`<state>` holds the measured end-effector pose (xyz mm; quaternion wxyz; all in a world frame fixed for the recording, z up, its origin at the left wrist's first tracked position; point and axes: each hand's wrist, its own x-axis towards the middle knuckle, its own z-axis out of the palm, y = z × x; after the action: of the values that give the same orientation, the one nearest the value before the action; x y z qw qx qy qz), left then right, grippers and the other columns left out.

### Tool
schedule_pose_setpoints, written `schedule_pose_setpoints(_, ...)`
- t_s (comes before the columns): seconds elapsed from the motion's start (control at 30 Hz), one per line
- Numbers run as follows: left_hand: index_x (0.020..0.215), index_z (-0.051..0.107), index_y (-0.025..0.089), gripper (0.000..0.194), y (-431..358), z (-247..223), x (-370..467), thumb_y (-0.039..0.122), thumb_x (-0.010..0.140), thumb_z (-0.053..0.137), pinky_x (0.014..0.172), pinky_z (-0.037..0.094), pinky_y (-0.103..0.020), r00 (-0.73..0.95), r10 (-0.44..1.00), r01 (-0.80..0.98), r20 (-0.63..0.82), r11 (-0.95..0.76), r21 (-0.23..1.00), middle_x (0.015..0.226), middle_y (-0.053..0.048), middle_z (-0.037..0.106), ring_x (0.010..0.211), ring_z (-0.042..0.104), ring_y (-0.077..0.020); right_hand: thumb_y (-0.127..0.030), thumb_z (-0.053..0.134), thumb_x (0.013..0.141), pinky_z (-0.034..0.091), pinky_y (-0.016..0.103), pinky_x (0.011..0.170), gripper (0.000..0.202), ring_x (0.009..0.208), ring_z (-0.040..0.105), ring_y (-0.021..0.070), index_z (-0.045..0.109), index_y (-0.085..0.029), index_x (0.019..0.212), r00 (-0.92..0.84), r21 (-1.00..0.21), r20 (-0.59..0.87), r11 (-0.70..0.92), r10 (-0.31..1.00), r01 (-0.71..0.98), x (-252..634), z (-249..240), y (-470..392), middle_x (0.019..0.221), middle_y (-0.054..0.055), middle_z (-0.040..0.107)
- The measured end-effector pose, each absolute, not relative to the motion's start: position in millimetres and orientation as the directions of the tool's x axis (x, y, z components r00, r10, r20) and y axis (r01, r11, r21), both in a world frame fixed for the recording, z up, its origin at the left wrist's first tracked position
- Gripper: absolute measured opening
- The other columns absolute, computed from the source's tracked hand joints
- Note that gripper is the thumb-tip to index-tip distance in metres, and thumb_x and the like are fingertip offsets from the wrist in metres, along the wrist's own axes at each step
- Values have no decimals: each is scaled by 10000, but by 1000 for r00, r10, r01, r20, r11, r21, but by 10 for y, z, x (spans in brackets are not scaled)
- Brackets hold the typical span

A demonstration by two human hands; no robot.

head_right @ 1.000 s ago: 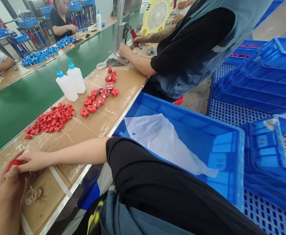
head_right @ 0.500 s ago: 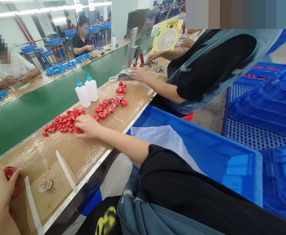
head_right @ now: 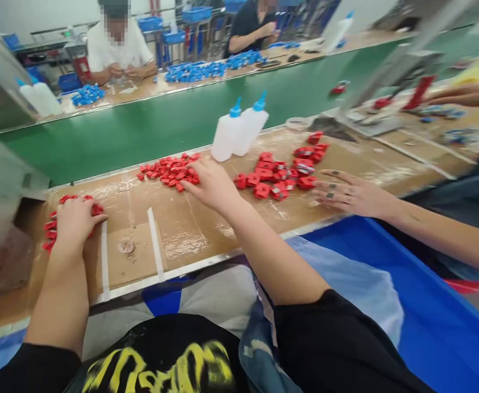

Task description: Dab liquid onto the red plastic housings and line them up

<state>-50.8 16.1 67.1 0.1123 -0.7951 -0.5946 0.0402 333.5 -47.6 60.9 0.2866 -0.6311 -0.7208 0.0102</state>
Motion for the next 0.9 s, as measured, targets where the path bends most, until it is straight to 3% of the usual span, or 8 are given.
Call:
schedule_pose_setpoints(0.07, 1057, 743, 192, 403, 200, 612, -523, 557, 886, 724, 975, 439, -533, 322, 942, 937, 94, -303, -172, 1203, -216, 706, 1187, 580, -443, -521, 526, 1039, 420, 319, 779, 380, 883, 626, 218, 711, -190, 1021, -232, -500, 317, 370, 920, 783, 2808, 720, -354, 992, 92, 726)
schedule_pose_setpoints(0.17, 1082, 718, 209, 355, 226, 543, -476, 490, 873, 776, 1019, 446, -539, 374, 914, 925, 156, -379, -2, 1171, -176, 734, 1197, 601, -412, -576, 491, 1046, 264, 296, 640, 520, 634, 450, 141, 637, -182, 740, -489, -481, 172, 506, 855, 716, 2218, 685, -247, 711, 25, 627)
schedule_pose_setpoints(0.23, 1134, 703, 212, 346, 227, 490, -399, 430, 879, 786, 1023, 483, -514, 392, 896, 866, 209, -436, 245, 1156, -141, 749, 1144, 655, -361, -592, 510, 1034, 210, 301, 625, 549, 593, 367, 126, 598, -176, 686, -629, -466, 88, 589, 773, 660, 2037, 558, -237, 647, 9, 576)
schedule_pose_setpoints(0.33, 1219, 688, 213, 419, 231, 373, -245, 409, 867, 802, 941, 574, -413, 333, 907, 592, 258, -415, 691, 1193, -99, 741, 998, 722, -250, -581, 532, 1024, 208, 294, 626, 535, 584, 344, 119, 575, -177, 675, -756, -522, 52, 663, 653, 537, 1997, 368, -298, 617, -8, 542)
schedule_pose_setpoints(0.43, 1308, 659, 211, 579, 257, 235, -103, 448, 813, 843, 822, 624, -358, 269, 947, 262, 175, -247, 933, 1243, -97, 725, 884, 737, -196, -489, 510, 1043, 216, 288, 633, 478, 589, 344, 115, 538, -182, 678, -798, -561, 82, 690, 596, 457, 2019, 284, -356, 615, -20, 518)
schedule_pose_setpoints(0.53, 1354, 646, 218, 659, 279, 139, -15, 466, 784, 863, 782, 640, -349, 305, 948, 104, 86, -123, 987, 1249, -98, 723, 897, 756, -207, -398, 499, 1043, 216, 288, 635, 410, 596, 336, 108, 497, -184, 693, -797, -604, 97, 672, 596, 428, 2000, 262, -368, 629, -32, 493)
schedule_pose_setpoints(0.73, 1187, 715, 205, 539, 211, 104, 74, 393, 722, 914, 692, 580, -274, 365, 927, 284, 84, -197, 938, 1172, -60, 750, 809, 741, -172, -319, 524, 987, 218, 280, 611, 393, 576, 299, 90, 374, -194, 646, -804, -785, 89, 538, 588, 307, 1981, 213, -381, 584, -63, 357)
schedule_pose_setpoints(0.9, 1156, 644, 212, 542, 162, 56, 98, 341, 701, 908, 672, 577, -281, 430, 903, 265, -6, -120, 957, 955, -21, 767, 837, 760, -212, -318, 537, 919, 230, 263, 580, 383, 561, 279, 82, 340, -213, 608, -708, -903, 205, 410, 676, 130, 2037, 155, -333, 582, -70, 282)
